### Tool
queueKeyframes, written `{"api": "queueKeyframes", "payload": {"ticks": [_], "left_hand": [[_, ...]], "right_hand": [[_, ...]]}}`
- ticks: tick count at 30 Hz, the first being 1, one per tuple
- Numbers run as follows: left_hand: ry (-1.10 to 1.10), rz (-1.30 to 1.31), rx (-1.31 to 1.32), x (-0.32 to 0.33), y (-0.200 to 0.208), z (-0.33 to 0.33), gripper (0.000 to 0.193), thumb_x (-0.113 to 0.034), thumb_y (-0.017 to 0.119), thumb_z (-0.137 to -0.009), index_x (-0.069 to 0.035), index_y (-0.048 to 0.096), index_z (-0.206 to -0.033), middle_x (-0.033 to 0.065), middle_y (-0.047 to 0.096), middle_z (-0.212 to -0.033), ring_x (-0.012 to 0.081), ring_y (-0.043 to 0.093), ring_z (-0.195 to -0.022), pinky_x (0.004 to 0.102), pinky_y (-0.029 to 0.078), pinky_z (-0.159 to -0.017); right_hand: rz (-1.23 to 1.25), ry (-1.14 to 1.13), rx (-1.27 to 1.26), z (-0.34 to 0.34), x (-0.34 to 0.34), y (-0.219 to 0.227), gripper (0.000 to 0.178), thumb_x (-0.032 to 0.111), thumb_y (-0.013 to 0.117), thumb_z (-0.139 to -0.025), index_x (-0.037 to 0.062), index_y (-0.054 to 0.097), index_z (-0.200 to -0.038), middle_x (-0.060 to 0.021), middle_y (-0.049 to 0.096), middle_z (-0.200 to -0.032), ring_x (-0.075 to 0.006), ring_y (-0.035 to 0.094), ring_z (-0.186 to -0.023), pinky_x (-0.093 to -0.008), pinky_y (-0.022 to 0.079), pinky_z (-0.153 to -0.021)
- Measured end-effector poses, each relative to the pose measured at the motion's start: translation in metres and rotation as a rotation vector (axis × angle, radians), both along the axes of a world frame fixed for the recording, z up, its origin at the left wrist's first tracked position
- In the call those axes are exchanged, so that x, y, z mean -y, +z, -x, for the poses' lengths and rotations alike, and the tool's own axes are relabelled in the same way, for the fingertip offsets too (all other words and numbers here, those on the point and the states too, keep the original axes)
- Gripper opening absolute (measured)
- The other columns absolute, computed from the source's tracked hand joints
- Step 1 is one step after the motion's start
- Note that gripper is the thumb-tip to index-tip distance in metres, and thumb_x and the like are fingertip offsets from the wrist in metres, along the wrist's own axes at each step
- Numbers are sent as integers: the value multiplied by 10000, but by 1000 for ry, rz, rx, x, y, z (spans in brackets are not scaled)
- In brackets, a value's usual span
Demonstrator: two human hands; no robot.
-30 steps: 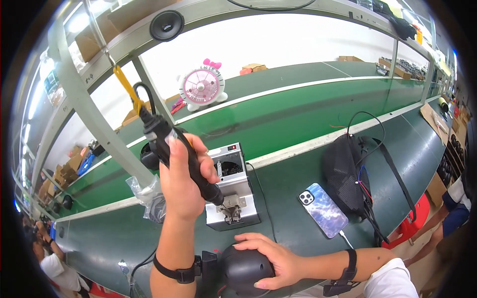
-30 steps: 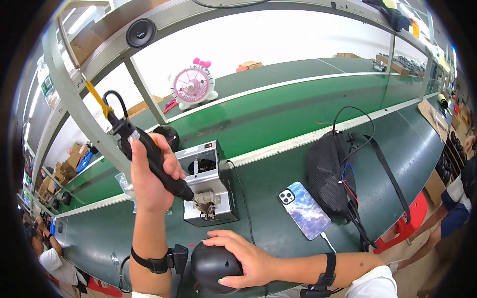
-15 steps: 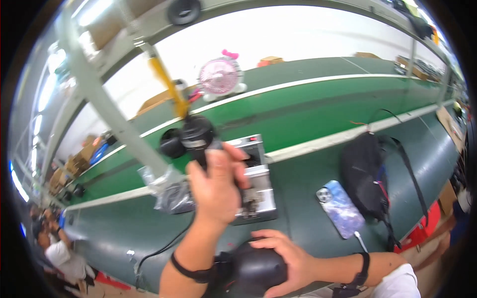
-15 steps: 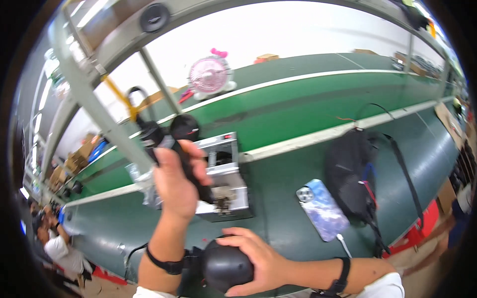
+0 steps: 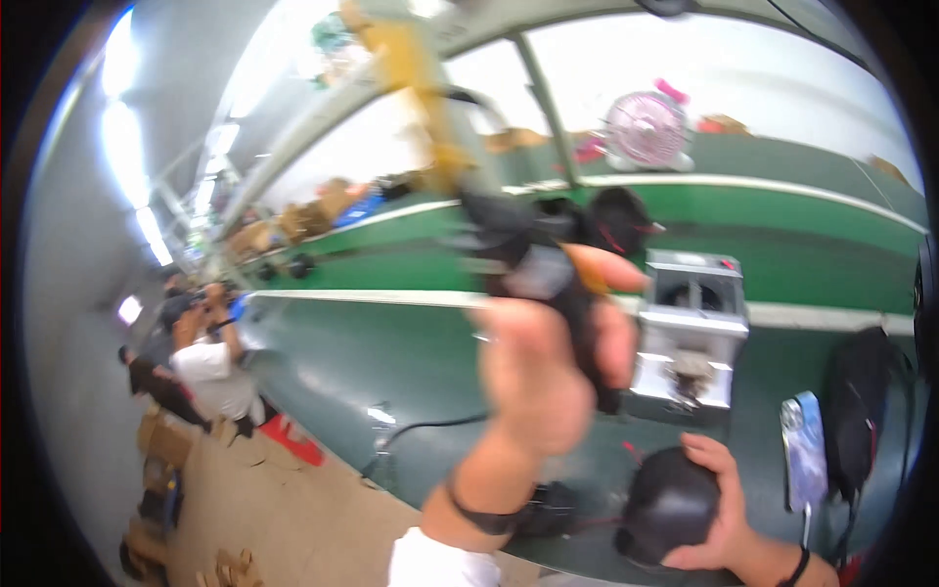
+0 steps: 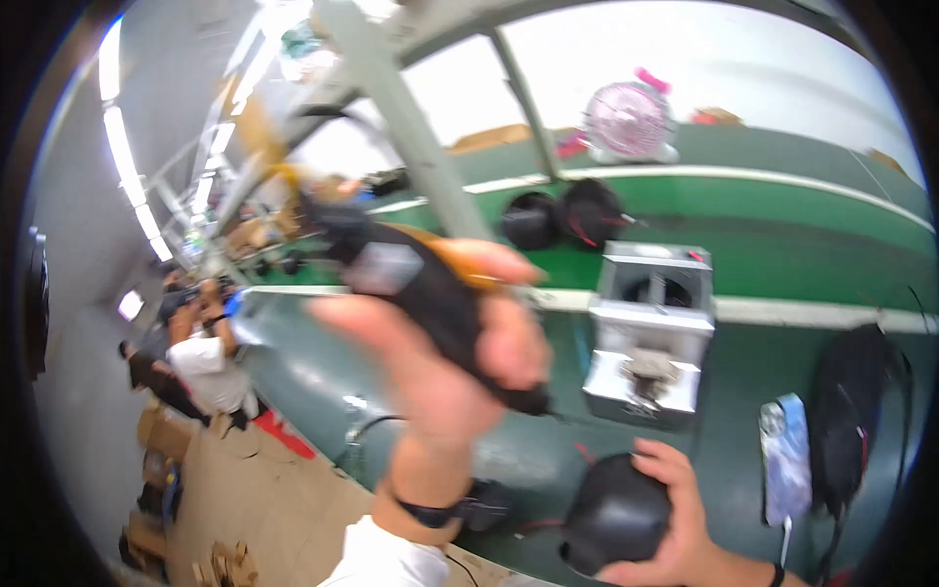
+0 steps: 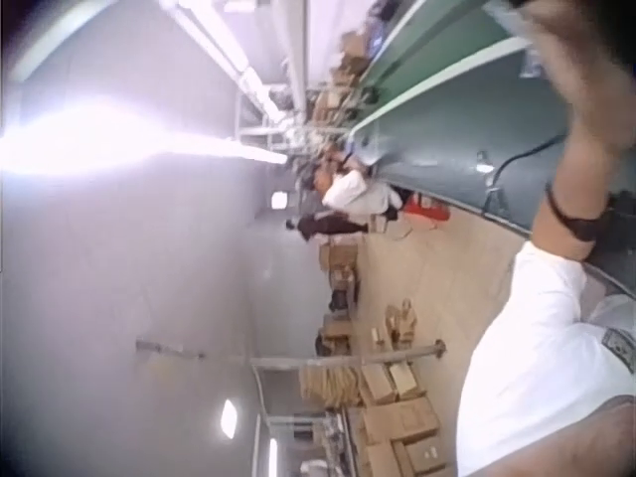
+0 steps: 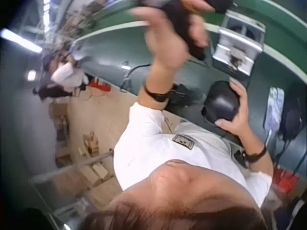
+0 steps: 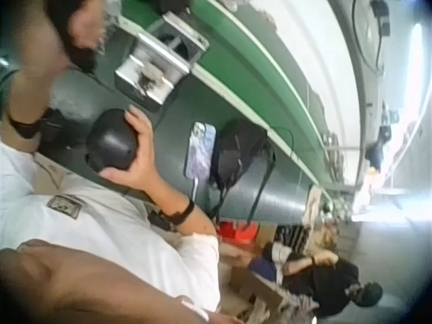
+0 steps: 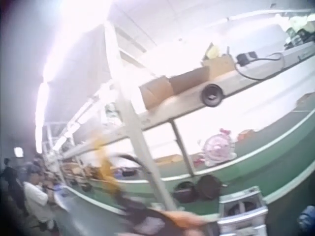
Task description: Assembling a plastic housing component using an electric screwdriver at a manufacturing workstation.
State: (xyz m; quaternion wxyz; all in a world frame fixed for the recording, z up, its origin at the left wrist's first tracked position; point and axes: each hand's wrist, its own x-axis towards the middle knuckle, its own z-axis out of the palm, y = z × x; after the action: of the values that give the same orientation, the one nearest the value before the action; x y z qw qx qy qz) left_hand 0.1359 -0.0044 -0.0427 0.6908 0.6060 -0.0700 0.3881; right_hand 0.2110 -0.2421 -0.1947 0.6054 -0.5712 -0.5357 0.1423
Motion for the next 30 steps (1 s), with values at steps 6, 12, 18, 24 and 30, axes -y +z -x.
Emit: {"api": "queueKeyframes", "payload": {"ticks": [6,12,18,24,30], "left_hand": [[-194,-65,29,-3,40,53,738,-758,527,-888,-63,476,-1132,-25,501,-566,124,501,-441,298,427,-466],[-367,-97,10,7,24,34,688,-755,470,-918,-85,450,-1073,-7,510,-538,136,495,-401,314,452,-446],[-287,-99,12,19,26,44,738,-788,441,-904,-67,445,-1064,-6,515,-518,143,484,-374,330,446,-415],[-499,1,28,20,18,40,754,-665,578,-912,35,495,-1179,178,622,-785,287,622,-680,360,504,-664],[15,52,17,55,-7,3,972,-980,438,-677,-46,507,-938,7,489,-496,135,458,-362,302,397,-387]], "right_hand": [[-10,68,52,12,-27,23,1043,433,943,-612,8,442,-1422,-278,420,-1430,-414,427,-1350,-486,387,-1083],[37,18,60,9,-11,22,1064,434,946,-610,18,420,-1436,-291,381,-1456,-409,401,-1371,-487,382,-1085],[57,-28,-21,10,-13,15,1028,391,936,-639,26,408,-1441,-258,398,-1451,-386,409,-1370,-468,370,-1104],[72,-64,-209,9,-11,9,976,348,925,-670,37,407,-1437,-200,417,-1451,-319,434,-1361,-431,375,-1114],[128,-75,-688,14,-16,19,928,346,900,-719,45,393,-1437,-168,535,-1351,-281,510,-1295,-417,417,-1080]]}}
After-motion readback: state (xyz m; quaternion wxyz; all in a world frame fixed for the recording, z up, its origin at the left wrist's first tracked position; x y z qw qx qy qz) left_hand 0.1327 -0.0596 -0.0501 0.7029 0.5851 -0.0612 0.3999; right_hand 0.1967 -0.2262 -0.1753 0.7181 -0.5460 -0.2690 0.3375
